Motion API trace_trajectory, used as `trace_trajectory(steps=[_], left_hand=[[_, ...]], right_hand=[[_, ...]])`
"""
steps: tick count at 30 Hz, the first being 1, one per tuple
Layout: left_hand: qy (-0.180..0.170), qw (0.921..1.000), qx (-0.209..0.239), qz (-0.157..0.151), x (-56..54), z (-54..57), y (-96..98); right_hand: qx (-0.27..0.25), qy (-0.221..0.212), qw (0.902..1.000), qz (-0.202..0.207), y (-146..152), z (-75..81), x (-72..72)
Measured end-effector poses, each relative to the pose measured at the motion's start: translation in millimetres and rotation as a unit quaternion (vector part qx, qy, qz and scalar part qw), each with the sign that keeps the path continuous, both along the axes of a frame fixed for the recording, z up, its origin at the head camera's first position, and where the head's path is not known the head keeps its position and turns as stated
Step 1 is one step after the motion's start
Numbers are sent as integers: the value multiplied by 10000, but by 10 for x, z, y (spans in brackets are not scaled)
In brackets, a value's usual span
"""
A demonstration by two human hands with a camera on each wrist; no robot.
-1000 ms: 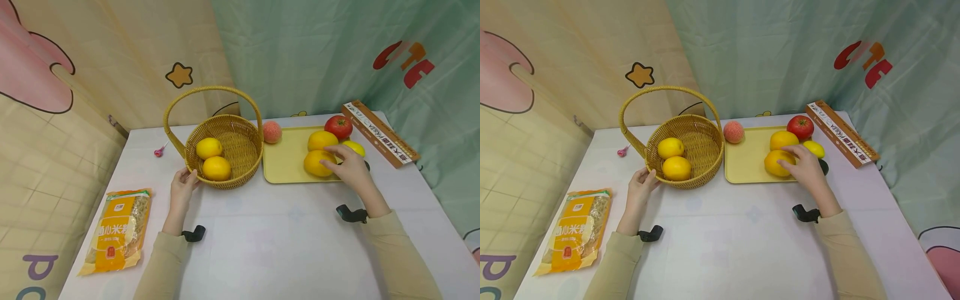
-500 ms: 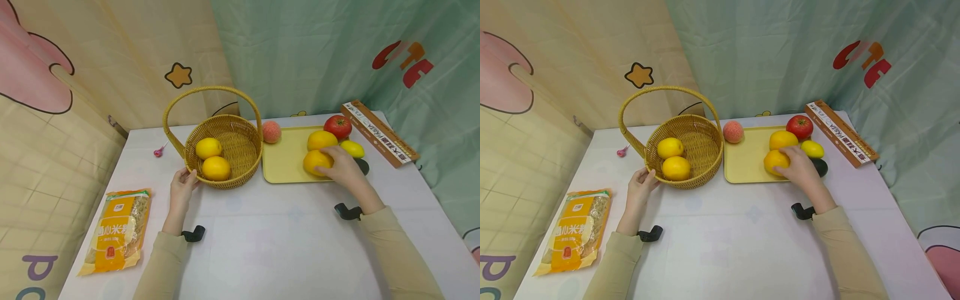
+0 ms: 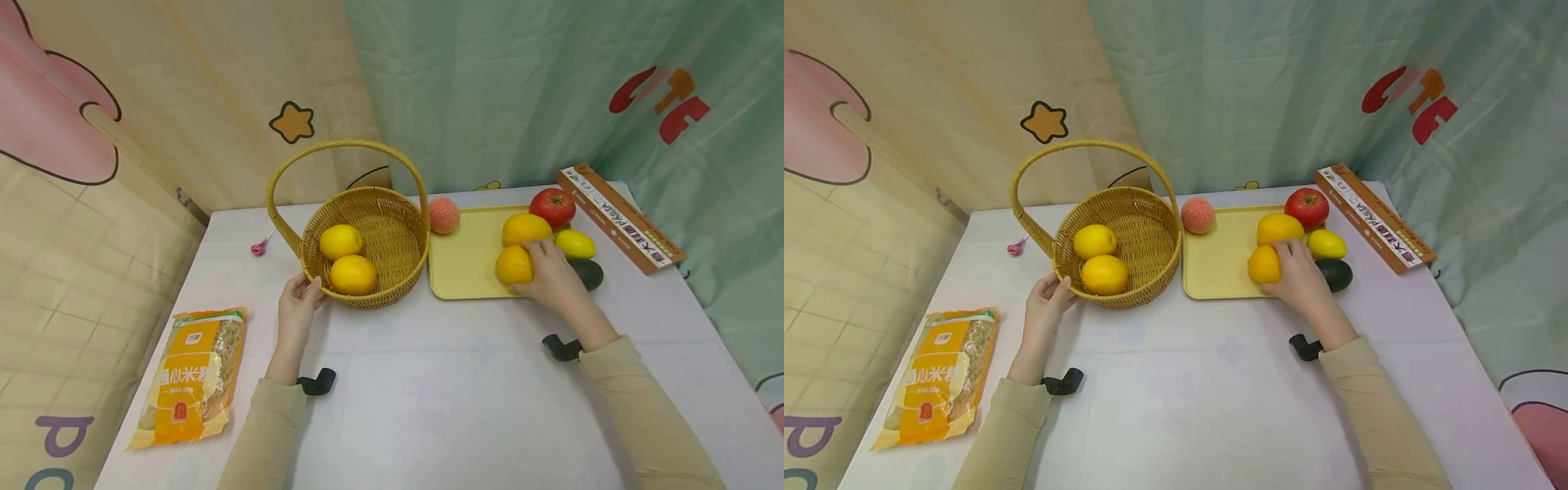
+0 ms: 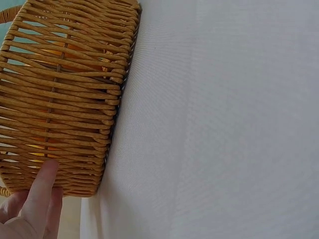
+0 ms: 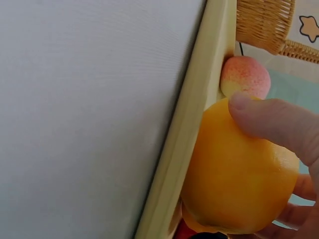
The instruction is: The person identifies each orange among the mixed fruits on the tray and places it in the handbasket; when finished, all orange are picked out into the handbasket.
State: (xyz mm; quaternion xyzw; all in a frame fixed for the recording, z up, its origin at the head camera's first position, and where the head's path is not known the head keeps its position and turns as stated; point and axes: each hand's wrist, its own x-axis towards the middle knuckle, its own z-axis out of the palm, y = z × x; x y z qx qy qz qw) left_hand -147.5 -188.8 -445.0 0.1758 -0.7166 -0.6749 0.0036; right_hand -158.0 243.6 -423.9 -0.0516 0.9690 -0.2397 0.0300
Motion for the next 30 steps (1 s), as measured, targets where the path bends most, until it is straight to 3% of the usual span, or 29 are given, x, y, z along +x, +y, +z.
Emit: trace_trajectory(steps=[6,18,24,28,30], left_hand=[[-36,10000,-10,22,-4,-2,4],[-89,9999,-142,32,-6,7,-10],[-94,9998,-154,64,-20,-15,-24],[-113,9998,-131,18,-18,-22,-22],[-114,9999,-108,14,-19,-26,-18]], right_hand=[[-99,186,9998,-25,-7,-34,1],[-1262,-106,9916,-253,-37,56,17],[-2279,-351,9723,-379,-286,128,-28],[-2989,-403,9527,-381,-498,182,-86],[-3421,-398,9382,-333,-626,212,-119]])
